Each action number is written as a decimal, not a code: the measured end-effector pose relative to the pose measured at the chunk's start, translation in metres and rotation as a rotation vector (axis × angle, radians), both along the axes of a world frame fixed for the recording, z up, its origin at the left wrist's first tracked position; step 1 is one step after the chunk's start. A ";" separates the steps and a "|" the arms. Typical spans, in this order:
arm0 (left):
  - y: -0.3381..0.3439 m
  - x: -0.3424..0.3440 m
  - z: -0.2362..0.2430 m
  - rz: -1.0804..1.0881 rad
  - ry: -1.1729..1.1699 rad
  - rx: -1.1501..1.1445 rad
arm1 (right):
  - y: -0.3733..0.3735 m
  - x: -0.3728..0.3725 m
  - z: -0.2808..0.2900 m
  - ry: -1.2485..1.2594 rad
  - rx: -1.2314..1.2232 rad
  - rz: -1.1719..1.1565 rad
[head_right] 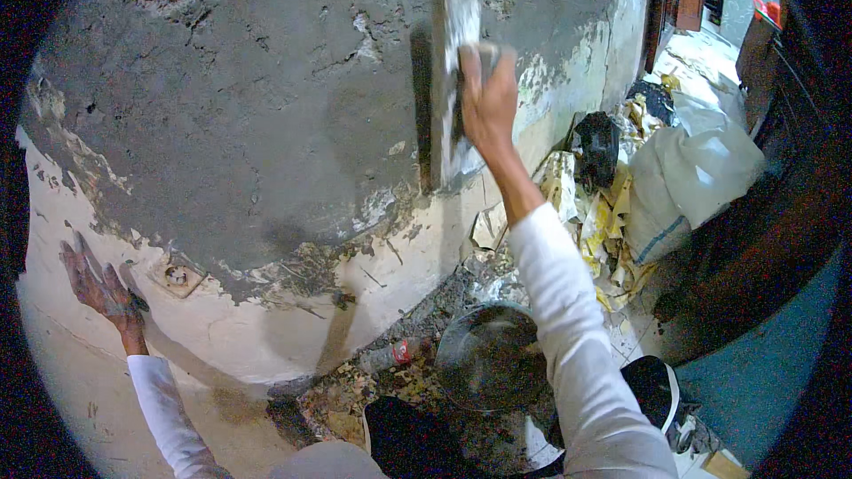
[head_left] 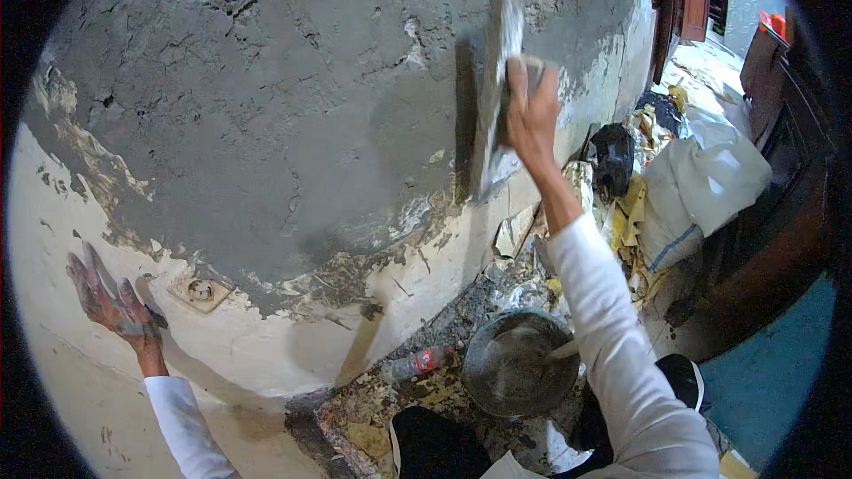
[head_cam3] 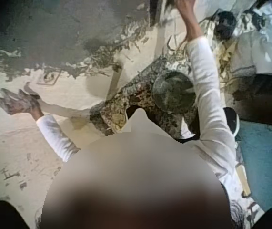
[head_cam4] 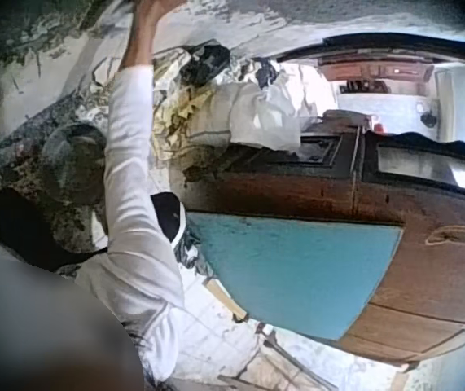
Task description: The person applies mortar to a wall and smooths it using a trowel and a hawk.
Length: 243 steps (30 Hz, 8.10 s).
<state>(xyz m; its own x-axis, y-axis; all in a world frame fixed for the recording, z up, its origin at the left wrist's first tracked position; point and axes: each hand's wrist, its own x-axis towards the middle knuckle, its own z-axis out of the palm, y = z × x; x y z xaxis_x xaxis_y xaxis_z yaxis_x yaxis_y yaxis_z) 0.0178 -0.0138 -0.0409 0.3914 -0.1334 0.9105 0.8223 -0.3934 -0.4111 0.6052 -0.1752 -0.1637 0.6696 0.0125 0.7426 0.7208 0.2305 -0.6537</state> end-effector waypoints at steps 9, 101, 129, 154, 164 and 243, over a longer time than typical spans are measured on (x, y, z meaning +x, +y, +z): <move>-0.010 0.009 0.002 -0.051 0.020 0.024 | 0.030 -0.012 0.095 -0.092 -0.109 -0.077; -0.067 0.045 -0.062 -0.239 -0.552 -0.536 | -0.045 0.036 -0.114 -0.478 -0.843 0.416; -0.259 0.238 -0.328 -0.538 0.182 -2.349 | 0.006 -0.143 -0.102 0.217 -0.232 1.142; -0.255 0.213 -0.209 -1.647 -1.270 -1.313 | -0.081 -0.168 -0.112 0.198 -0.163 1.633; -0.260 0.094 -0.206 -1.533 -1.325 -1.379 | -0.176 -0.037 -0.234 -0.944 -1.768 1.292; -0.281 0.136 -0.496 -1.706 -1.732 -2.383 | -0.294 -0.056 -0.275 -0.516 -1.640 1.005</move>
